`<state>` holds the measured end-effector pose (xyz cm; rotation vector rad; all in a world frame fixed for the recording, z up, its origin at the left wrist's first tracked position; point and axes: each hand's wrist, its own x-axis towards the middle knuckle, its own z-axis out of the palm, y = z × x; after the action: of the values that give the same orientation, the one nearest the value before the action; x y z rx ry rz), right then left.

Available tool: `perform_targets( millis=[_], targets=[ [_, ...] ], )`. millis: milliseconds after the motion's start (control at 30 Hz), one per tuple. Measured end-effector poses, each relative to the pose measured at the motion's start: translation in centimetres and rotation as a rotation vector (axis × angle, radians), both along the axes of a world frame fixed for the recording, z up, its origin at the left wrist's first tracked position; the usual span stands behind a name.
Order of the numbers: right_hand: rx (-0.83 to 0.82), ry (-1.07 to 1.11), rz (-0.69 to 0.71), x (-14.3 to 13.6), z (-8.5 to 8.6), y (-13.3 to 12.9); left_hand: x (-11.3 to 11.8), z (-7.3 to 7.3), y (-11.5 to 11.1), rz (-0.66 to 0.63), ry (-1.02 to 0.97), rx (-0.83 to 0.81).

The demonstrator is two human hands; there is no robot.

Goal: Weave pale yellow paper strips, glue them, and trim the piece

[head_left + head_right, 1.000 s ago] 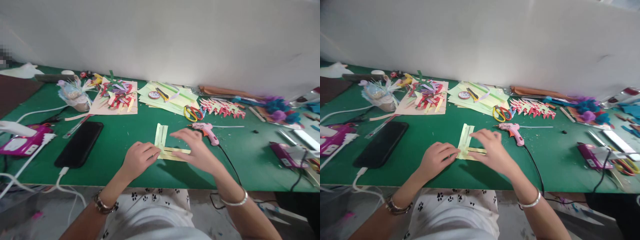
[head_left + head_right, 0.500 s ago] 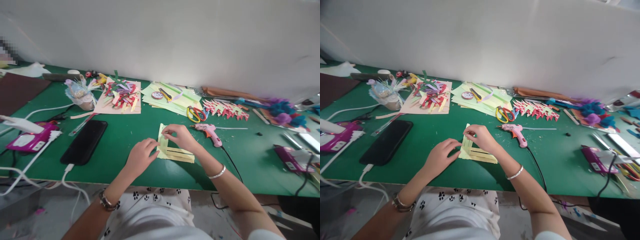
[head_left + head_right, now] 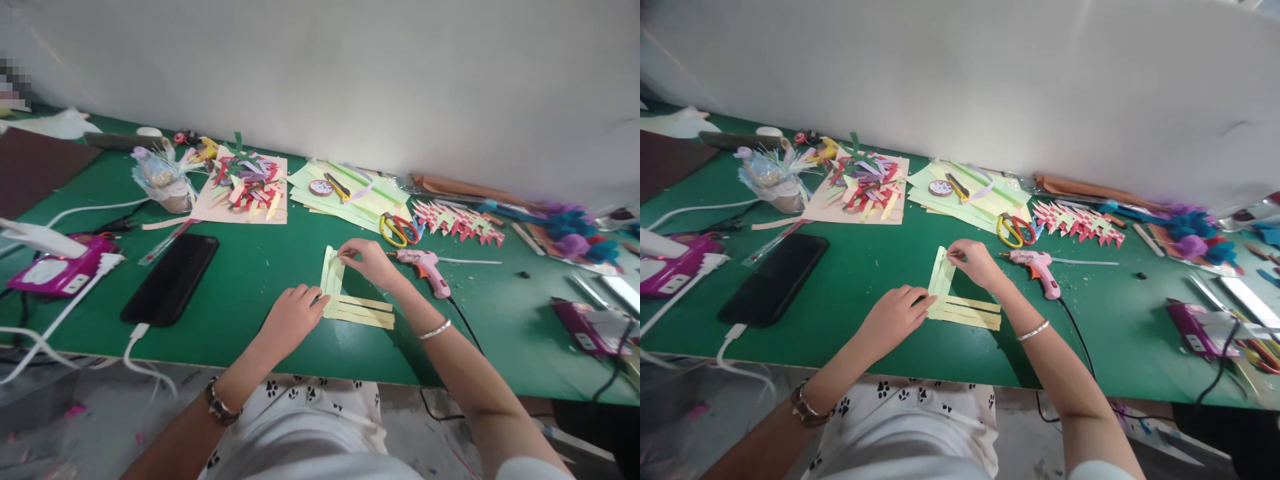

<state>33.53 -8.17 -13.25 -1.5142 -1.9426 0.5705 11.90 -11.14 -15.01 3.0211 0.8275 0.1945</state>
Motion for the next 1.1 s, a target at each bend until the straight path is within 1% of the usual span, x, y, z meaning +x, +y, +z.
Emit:
perform_targets(
  millis=[100,333,533,833,1100],
  targets=[
    [0.025,-0.056,-0.018,0.3,-0.4,0.6,0.0,-0.1,0.0,0.0,-0.01,-0.005],
    [-0.042,-0.03,-0.068,0.6,-1.4,1.6,-0.1,-0.2,0.0,0.008,-0.017,-0.01],
    [-0.058,-0.04,-0.049,0.6,-1.5,2.1,-0.2,-0.4,0.1,0.005,-0.039,-0.022],
    [-0.065,-0.158,-0.082,0.5,-2.1,2.9,-0.1,-0.4,0.1,0.007,-0.047,-0.033],
    [-0.084,-0.239,-0.09,0.3,-2.1,3.3,0.0,-0.3,0.1,0.012,-0.036,-0.049]
  ],
)
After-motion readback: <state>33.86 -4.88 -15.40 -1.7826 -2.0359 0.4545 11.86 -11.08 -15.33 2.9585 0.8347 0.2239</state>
